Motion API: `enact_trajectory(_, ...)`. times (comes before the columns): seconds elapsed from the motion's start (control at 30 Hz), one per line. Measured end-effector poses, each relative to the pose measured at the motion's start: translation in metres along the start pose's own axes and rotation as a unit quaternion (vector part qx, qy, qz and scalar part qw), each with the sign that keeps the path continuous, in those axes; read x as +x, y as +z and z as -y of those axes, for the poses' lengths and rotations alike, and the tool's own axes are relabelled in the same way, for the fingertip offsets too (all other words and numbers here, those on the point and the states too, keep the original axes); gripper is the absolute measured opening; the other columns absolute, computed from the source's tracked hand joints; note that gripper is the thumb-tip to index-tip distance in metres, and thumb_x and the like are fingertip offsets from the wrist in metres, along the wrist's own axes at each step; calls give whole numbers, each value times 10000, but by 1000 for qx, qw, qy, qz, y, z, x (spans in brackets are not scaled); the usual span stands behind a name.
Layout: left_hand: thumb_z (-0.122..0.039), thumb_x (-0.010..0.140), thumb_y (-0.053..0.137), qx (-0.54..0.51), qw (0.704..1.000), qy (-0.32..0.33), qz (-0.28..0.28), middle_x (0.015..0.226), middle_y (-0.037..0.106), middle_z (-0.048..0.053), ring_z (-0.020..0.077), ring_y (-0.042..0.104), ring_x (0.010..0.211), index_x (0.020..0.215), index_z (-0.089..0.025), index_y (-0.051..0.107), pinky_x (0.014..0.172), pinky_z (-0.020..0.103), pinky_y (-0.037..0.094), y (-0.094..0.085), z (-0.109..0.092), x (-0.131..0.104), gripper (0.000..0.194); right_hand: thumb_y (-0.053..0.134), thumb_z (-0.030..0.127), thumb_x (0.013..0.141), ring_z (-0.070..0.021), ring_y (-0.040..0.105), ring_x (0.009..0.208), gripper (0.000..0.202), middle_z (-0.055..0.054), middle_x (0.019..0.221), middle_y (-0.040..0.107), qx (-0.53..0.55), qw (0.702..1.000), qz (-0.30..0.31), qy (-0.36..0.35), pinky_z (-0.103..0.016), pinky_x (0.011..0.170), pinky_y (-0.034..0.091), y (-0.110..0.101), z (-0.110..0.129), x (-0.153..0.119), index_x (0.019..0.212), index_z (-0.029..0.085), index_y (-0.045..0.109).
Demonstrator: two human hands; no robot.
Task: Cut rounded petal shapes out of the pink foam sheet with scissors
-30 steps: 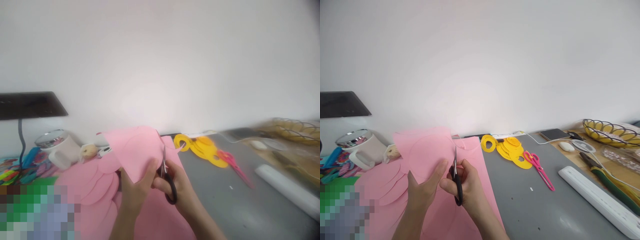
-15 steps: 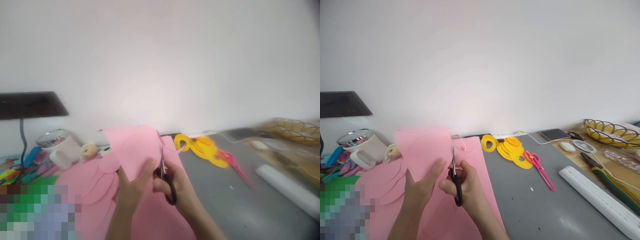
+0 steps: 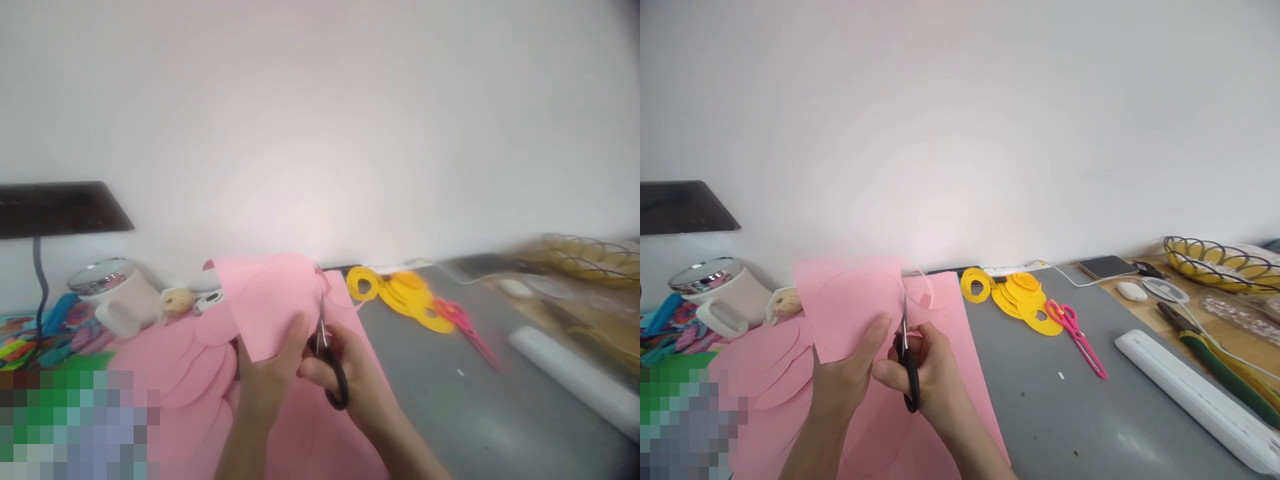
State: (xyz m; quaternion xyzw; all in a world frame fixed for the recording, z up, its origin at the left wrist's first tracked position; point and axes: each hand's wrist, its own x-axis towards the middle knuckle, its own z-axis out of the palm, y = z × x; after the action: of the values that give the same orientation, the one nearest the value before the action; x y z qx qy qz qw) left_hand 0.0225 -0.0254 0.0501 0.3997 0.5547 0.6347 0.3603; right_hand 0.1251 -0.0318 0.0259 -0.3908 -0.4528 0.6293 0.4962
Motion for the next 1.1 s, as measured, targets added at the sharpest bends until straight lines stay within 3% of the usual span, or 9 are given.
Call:
enact_trajectory(0.13,-307,557,808,26,1000,-17,-1,724,683,27,253,662,860,777,-173,670,808,367,525,-2,2,1,291,878,393,565,-101,414,560,451,64,612,483,6,1000,9,-24,-233,527,386,-4,-3,1,721,189,507)
enact_trajectory(0.3,-378,652,732,34,999,2,18,587,647,23,236,667,698,624,-185,639,697,367,540,-1,-1,-2,216,870,445,556,-104,396,554,476,66,605,465,-2,999,16,-33,-237,523,375,-4,-1,2,714,199,494)
enact_trajectory(0.43,-358,619,762,35,999,-2,14,617,665,20,225,664,680,674,-183,658,729,373,543,-1,0,-1,211,869,455,538,-100,369,540,494,71,581,437,-2,1000,10,-21,-236,505,346,-2,0,2,685,205,469)
enact_trajectory(0.67,-321,593,785,36,999,-19,21,534,616,12,246,672,739,586,-186,630,783,384,544,-3,0,1,205,869,377,571,-95,370,539,434,76,579,452,1,1000,8,-17,-224,504,338,-3,-3,1,711,193,502)
enact_trajectory(0.87,-330,599,784,33,999,-22,17,631,687,31,232,676,665,683,-174,680,678,362,557,-3,-5,-1,205,860,312,591,-97,387,553,401,71,591,480,4,1000,11,-13,-222,515,345,-6,-5,2,743,191,510)
enact_trajectory(1.1,-305,604,787,5,1000,-4,31,703,715,28,217,683,697,763,-174,709,754,351,551,-5,3,4,221,842,262,601,-90,402,545,356,73,578,493,-7,1000,15,-7,-220,531,369,-7,-6,2,732,182,521)
